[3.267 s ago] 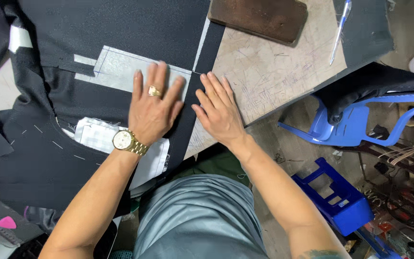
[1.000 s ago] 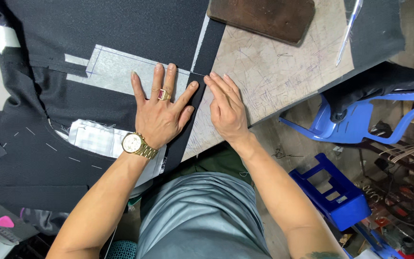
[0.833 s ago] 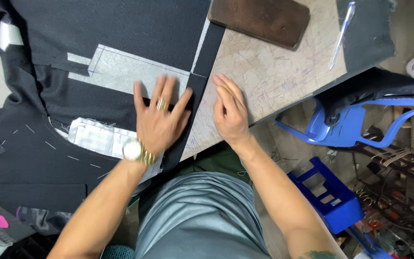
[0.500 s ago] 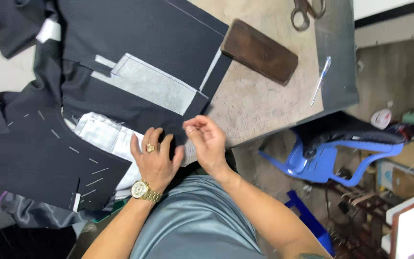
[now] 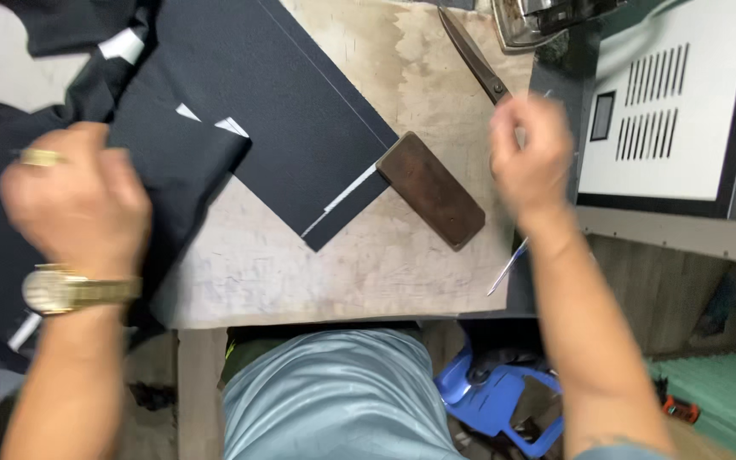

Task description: The person irons a piece of dark fabric and uses a wooden block to press the seams.

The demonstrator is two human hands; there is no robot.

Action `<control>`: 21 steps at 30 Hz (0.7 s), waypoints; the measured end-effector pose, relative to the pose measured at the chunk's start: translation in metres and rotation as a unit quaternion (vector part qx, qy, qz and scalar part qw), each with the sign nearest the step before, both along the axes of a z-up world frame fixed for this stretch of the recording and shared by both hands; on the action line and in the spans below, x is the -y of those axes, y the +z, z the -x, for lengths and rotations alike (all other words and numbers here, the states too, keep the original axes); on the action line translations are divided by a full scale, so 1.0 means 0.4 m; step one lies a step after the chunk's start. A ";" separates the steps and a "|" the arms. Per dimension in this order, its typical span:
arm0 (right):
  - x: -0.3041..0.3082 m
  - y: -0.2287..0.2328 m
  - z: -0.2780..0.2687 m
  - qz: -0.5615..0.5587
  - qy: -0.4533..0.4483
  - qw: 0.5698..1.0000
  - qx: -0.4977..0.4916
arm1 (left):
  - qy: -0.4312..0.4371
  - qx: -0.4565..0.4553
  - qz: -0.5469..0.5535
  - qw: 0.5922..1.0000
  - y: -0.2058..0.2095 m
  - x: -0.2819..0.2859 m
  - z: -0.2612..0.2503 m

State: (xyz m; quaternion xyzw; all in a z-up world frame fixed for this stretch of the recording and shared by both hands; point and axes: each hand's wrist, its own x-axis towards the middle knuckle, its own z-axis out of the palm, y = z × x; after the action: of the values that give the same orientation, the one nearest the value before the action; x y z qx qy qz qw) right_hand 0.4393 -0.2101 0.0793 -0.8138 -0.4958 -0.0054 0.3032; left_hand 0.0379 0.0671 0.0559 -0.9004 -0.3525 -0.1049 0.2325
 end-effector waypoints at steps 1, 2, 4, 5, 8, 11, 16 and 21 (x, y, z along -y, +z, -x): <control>-0.007 -0.024 -0.120 -0.019 0.030 0.996 0.086 | -0.077 0.087 0.081 0.990 0.011 0.072 -0.076; -0.019 -0.049 -0.239 -0.040 0.062 0.983 0.170 | -0.152 0.173 0.158 0.960 0.021 0.141 -0.153; -0.055 -0.011 -0.364 0.024 0.061 0.979 0.191 | -0.231 0.169 0.258 0.923 -0.072 0.314 -0.278; -0.091 0.008 -0.424 0.084 0.054 0.971 0.219 | -0.314 0.168 0.349 0.867 -0.118 0.393 -0.340; -0.107 -0.001 -0.514 0.094 0.161 0.952 0.244 | -0.348 0.077 0.340 0.870 -0.132 0.499 -0.538; -0.090 -0.062 -0.541 0.134 0.164 0.939 0.270 | -0.310 -0.209 0.390 0.842 -0.104 0.528 -0.669; -0.138 0.013 -0.495 0.228 0.163 0.941 0.187 | -0.314 -0.224 0.347 0.855 -0.091 0.528 -0.703; -0.234 -0.059 -0.650 0.207 0.061 0.972 -0.090 | -0.260 0.060 0.317 0.910 -0.074 0.614 -0.527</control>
State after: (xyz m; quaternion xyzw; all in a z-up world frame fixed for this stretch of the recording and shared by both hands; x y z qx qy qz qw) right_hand 0.6992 -0.1164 0.0556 -0.8241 -0.5059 0.1889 0.1711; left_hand 0.2488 -0.1785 0.0263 -0.9785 -0.1339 -0.0980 -0.1225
